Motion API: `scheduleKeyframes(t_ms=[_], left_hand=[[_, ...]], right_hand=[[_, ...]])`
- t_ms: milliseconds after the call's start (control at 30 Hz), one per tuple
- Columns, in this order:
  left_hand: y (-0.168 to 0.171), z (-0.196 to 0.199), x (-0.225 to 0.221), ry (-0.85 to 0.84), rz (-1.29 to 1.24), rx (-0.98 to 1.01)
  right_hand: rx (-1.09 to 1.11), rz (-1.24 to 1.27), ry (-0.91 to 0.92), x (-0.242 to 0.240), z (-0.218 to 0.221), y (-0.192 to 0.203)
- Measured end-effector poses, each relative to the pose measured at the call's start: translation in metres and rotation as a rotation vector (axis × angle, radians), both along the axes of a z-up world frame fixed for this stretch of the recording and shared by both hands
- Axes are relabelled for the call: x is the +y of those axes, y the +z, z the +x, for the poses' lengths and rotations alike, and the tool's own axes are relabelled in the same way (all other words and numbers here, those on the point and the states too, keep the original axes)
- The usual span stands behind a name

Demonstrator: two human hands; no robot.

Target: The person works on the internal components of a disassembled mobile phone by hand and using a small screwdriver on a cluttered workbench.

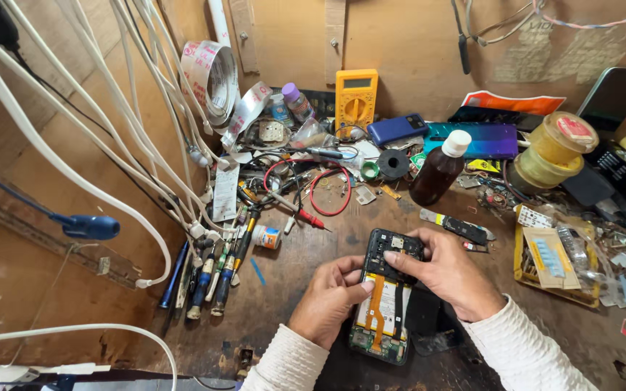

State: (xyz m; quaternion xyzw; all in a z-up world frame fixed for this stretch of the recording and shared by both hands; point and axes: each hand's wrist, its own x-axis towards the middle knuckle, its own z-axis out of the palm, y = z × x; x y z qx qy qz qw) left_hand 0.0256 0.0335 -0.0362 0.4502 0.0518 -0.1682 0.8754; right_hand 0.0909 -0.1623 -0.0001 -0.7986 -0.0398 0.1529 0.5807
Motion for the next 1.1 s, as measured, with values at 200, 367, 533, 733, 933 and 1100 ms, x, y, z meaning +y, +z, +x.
scheduleKeyframes(t_ms=[200,367,533,733,933,1100], left_hand=[[-0.005,-0.002,0.004,-0.002,-0.027,-0.088],[-0.007,0.004,-0.005,0.128,0.07,-0.048],[-0.008,0.012,-0.018,0.231,0.143,-0.005],[-0.006,0.012,-0.018,0.256,0.137,0.039],[-0.002,0.012,-0.023,0.331,0.25,0.039],[0.001,0.011,-0.023,0.316,0.226,0.062]], right_hand=[[-0.019,-0.116,0.014,0.003,-0.001,0.004],[0.044,0.004,0.074,0.0,-0.004,0.008],[0.044,0.109,0.142,-0.006,-0.006,0.006],[0.153,0.242,0.073,-0.007,-0.005,0.003],[0.155,0.173,0.104,-0.003,-0.008,0.008],[0.077,0.108,0.156,-0.001,-0.01,0.014]])
